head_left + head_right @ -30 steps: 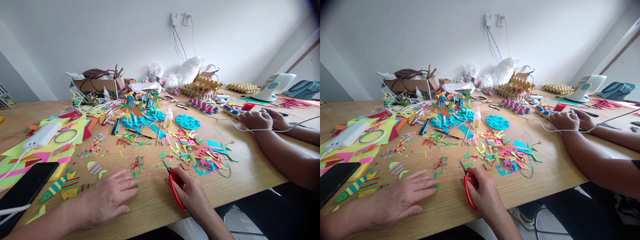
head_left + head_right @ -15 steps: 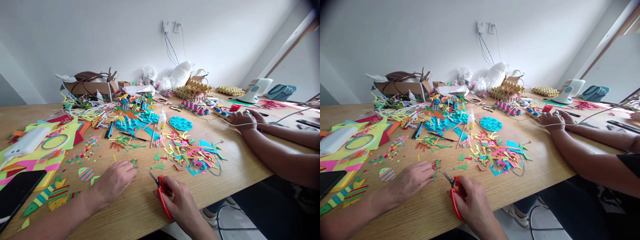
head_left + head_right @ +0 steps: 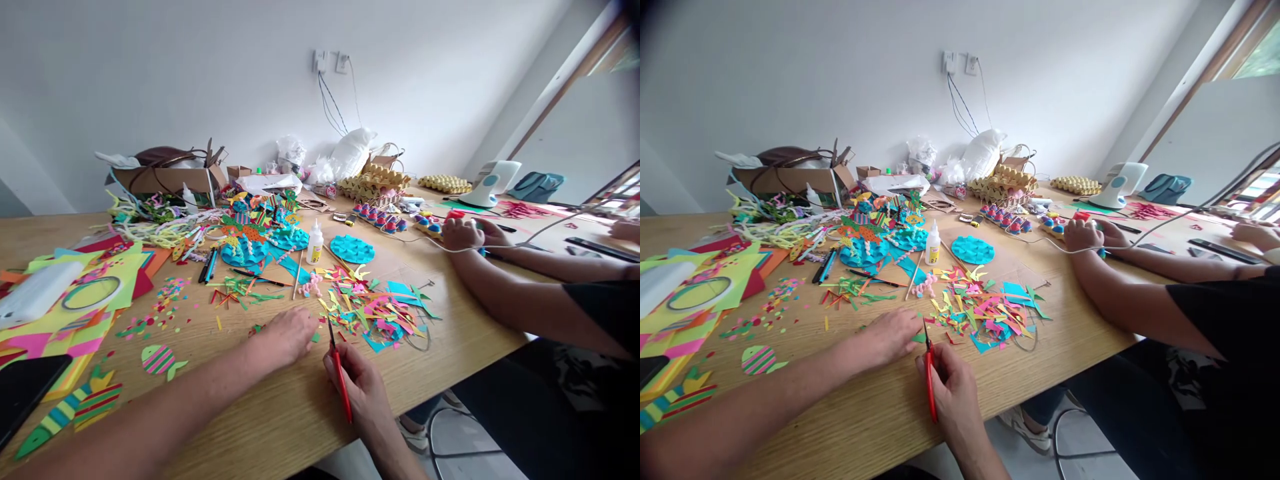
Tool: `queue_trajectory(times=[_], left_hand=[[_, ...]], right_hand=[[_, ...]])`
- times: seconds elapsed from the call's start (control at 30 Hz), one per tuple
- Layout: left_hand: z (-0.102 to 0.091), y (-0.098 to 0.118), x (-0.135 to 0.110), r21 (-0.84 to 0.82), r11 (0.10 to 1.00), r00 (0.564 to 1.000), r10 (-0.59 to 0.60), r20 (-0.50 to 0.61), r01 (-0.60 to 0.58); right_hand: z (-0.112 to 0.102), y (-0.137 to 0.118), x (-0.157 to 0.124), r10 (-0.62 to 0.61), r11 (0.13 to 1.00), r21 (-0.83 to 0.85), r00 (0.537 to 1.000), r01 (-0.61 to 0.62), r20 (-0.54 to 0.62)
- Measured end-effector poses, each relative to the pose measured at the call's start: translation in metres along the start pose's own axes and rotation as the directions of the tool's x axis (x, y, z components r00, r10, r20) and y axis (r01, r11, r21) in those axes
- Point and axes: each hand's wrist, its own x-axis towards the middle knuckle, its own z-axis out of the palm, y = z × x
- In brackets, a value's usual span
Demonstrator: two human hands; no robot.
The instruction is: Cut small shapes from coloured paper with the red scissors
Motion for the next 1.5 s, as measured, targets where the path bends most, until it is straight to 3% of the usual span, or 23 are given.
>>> queue_trajectory(times=[0.27, 0.5, 0.63, 0.73, 0.87, 0.93, 1.1, 1.23, 1.33, 1.5], left_hand=[[0.0, 0.012, 0.009, -0.104, 0.994, 1.0, -0.014, 0.023, 0.016], [-0.008, 0.001, 0.003, -0.381, 0.917, 0.983, -0.162, -0.082, 0.119], [-0.024, -0.001, -0.016, -0.63, 0.761, 0.963, -0.26, -0.077, 0.155], [-0.034, 0.006, -0.037, -0.766, 0.624, 0.946, -0.316, -0.069, 0.152], [-0.037, 0.015, -0.059, -0.963, 0.256, 0.889, -0.456, -0.043, 0.085], [-0.036, 0.017, -0.065, -0.981, 0.179, 0.858, -0.513, -0.034, 0.068], [-0.03, 0.021, -0.074, -0.982, 0.173, 0.783, -0.621, -0.044, 0.081], [-0.028, 0.018, -0.085, -0.977, 0.194, 0.793, -0.608, -0.046, 0.092], [-0.027, 0.009, -0.094, -0.942, 0.319, 0.833, -0.546, -0.093, 0.103], [-0.023, -0.002, -0.105, -0.822, 0.544, 0.851, -0.501, -0.156, 0.17]], right_hand=[[0.002, 0.004, 0.0, -0.006, 0.997, 0.074, 1.0, 0.006, -0.005], [0.0, -0.009, 0.003, 0.047, 0.975, 0.22, 0.999, -0.039, -0.028], [0.002, -0.02, 0.009, 0.041, 0.944, 0.329, 0.996, -0.012, -0.083], [0.01, -0.031, 0.013, 0.016, 0.904, 0.428, 0.998, 0.009, -0.055], [0.026, -0.049, 0.014, -0.002, 0.834, 0.551, 0.998, -0.029, 0.056], [0.035, -0.056, 0.015, -0.015, 0.801, 0.597, 0.996, -0.041, 0.088], [0.05, -0.061, 0.018, -0.03, 0.757, 0.651, 0.993, -0.051, 0.114], [0.049, -0.062, 0.021, -0.045, 0.8, 0.597, 0.988, -0.053, 0.149], [0.046, -0.064, 0.024, -0.045, 0.86, 0.501, 0.963, -0.097, 0.265], [0.042, -0.073, 0.024, -0.049, 0.934, 0.342, 0.91, -0.105, 0.413]])
